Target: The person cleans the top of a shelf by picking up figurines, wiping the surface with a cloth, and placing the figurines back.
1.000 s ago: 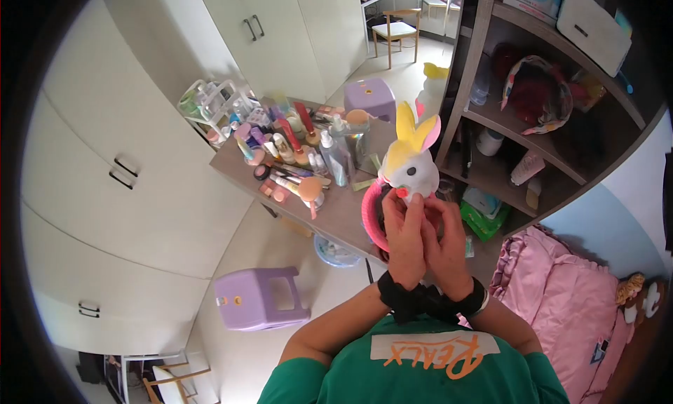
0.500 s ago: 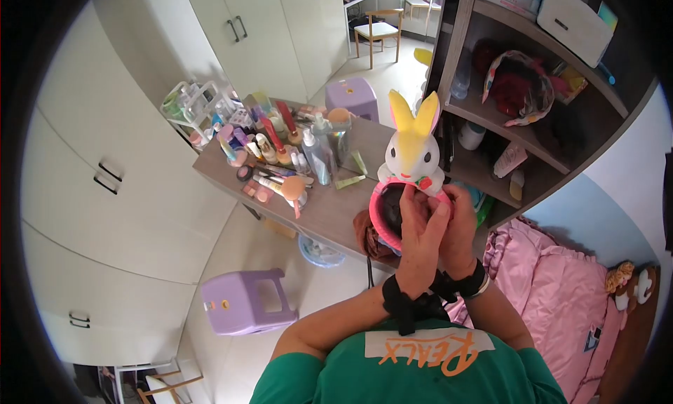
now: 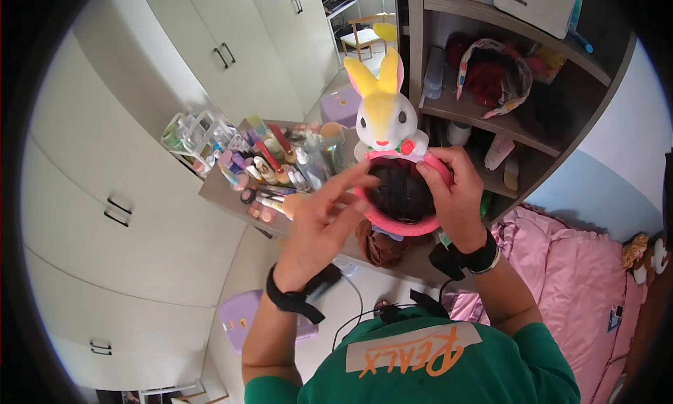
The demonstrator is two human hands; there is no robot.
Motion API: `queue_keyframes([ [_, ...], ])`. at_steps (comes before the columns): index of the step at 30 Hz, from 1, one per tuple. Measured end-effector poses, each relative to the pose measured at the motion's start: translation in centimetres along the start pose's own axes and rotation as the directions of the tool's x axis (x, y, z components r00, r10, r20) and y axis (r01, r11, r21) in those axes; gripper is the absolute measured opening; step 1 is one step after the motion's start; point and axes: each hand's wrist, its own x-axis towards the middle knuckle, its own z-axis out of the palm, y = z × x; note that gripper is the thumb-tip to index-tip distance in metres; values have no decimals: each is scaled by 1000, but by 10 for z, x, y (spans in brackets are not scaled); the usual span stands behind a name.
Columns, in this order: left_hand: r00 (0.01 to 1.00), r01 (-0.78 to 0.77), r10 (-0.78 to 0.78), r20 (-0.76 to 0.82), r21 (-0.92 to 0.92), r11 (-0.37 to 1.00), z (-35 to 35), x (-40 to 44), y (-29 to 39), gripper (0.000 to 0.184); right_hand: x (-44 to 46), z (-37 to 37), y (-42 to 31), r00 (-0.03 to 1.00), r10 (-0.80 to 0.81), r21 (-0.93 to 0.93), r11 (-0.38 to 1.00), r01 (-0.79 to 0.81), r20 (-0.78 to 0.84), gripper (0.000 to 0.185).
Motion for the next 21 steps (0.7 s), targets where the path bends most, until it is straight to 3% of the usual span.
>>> queue_keyframes([
  [1,992,-83,110,-60,345,935,-5,-2,1,46,2,0,-1,1000,-2,13,1000,2,-2,20],
  [4,998,-51,65,-11,491,870,-4,-1,2,48,8,0,-5,1000,1,63,998,-2,7,20],
  [7,939,-316,322,121,672,670,-10,4,-3,56,14,1,-5,999,33,97,995,-34,20,19],
  [10,940,-320,305,154,710,627,-4,9,2,59,16,4,-9,998,50,116,992,-55,42,18],
  [16,970,-244,128,208,802,545,3,21,20,66,25,7,-8,998,25,146,989,-35,66,17],
  [21,972,-226,170,160,827,514,11,28,20,67,33,12,-5,997,8,148,989,-18,73,18],
])
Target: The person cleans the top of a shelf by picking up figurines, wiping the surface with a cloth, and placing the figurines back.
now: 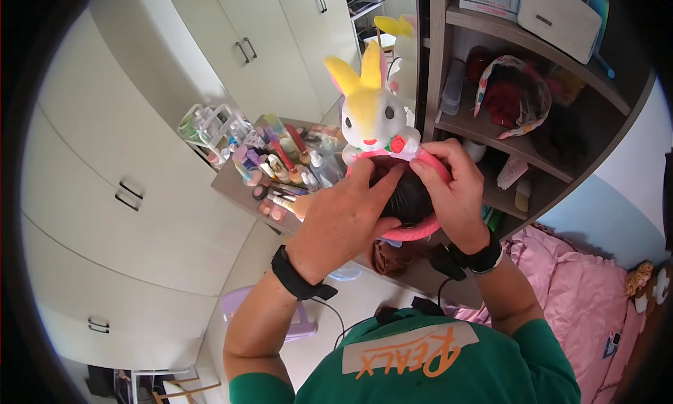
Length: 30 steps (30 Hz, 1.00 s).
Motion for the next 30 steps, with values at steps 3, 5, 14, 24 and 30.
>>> queue_keyframes([
  [3,1000,22,-22,-5,42,999,0,0,2,65,1,1,4,1000,-13,36,999,13,9,18],
  [5,997,77,-78,27,41,996,0,-2,4,62,3,1,5,1000,-22,26,999,22,16,18],
  [14,983,173,-184,-29,-229,958,1,-1,10,54,5,-4,4,999,-44,29,999,44,-4,18],
  [24,996,87,-88,-4,-113,990,2,-7,16,48,-4,-15,2,998,-59,13,998,59,-8,19],
  [30,984,-54,24,-176,-171,984,1,-12,14,45,-7,-19,-1,999,-7,25,1000,8,-45,19],
])
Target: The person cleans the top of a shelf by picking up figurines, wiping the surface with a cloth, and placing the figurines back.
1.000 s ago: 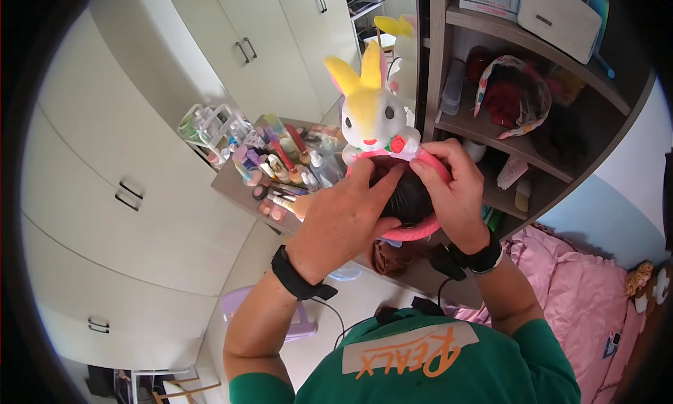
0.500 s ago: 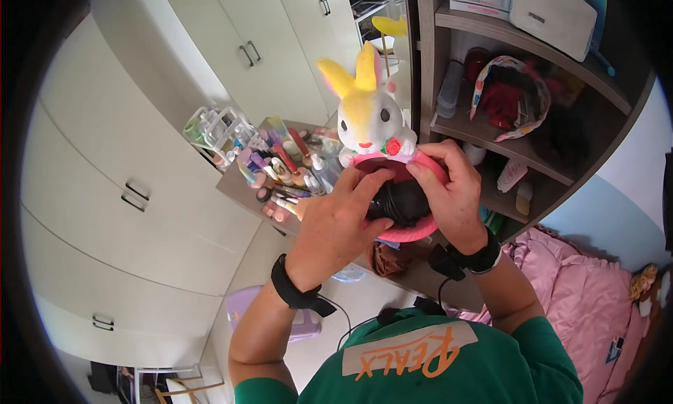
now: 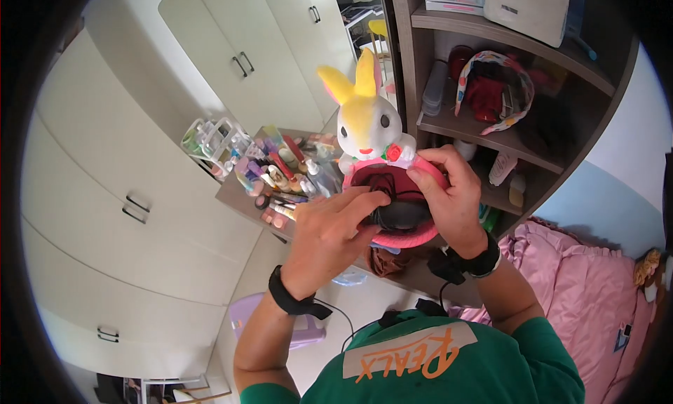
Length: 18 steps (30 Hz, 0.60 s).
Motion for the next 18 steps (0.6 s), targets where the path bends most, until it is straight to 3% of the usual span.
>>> queue_keyframes([
  [4,966,-241,249,-76,93,966,-11,-6,-4,42,1,-4,-5,999,2,27,1000,-1,-33,19],
  [10,946,-228,215,-245,-27,973,-7,-37,-19,41,-2,-10,-10,999,-41,16,999,41,-32,19],
  [13,928,-181,139,-345,-92,979,-3,-50,-25,41,-2,-8,-12,999,-44,6,999,44,-29,19],
  [16,877,-26,-246,-413,-552,833,9,-65,-31,44,-4,-5,-13,999,-24,14,1000,24,-23,19],
  [18,848,1,-376,-374,-707,707,5,-62,-29,47,-4,-5,-13,1000,-16,0,1000,16,-6,18],
])
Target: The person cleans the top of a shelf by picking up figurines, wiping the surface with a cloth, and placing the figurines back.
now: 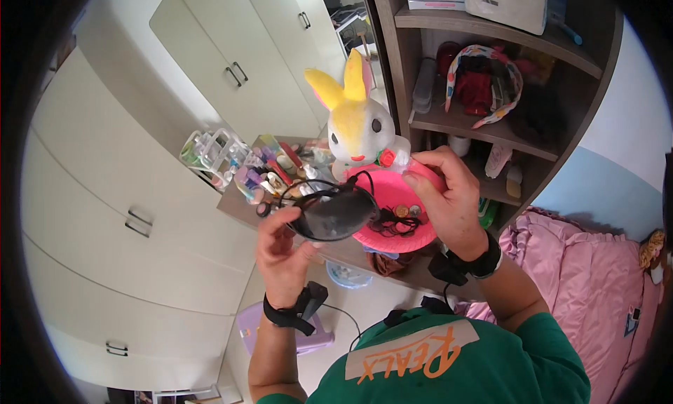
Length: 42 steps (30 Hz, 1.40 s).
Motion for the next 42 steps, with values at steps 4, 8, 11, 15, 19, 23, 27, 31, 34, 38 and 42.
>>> queue_keyframes([
  [4,987,148,-156,-34,-169,974,0,7,7,51,-1,3,-4,999,27,29,999,-28,25,17],
  [8,978,202,-208,3,-243,949,-3,8,6,49,-2,5,-1,1000,-5,30,1000,4,28,17],
  [11,972,230,-235,10,-259,938,-6,7,7,49,-3,6,-8,999,39,68,997,-41,37,16],
  [15,973,223,-231,-3,-244,944,-7,4,12,51,-5,5,-5,999,6,40,999,-7,45,15],
  [19,982,187,-190,11,-232,955,-21,-1,15,51,-6,6,-8,999,32,72,997,-35,39,17],
  [23,984,165,-173,-29,-182,969,-37,-9,18,53,-9,8,-1,1000,-1,40,999,0,29,20],
  [27,974,200,-217,-64,-199,959,-48,-20,20,54,-10,9,-3,999,-24,41,999,23,30,21],
  [31,959,196,-233,-162,-216,957,-55,-31,18,57,-11,14,-3,997,-74,37,997,73,25,22],
  [34,937,206,-263,-230,-243,948,-66,-47,11,62,-12,17,-6,995,-93,46,995,91,34,24],
  [38,913,222,-319,-253,-347,911,-79,-72,4,71,-13,21,-10,987,-154,65,986,151,44,27],
  [42,888,180,-307,-342,-355,917,-83,-90,1,72,-13,27,-10,981,-174,64,984,169,83,29],
])
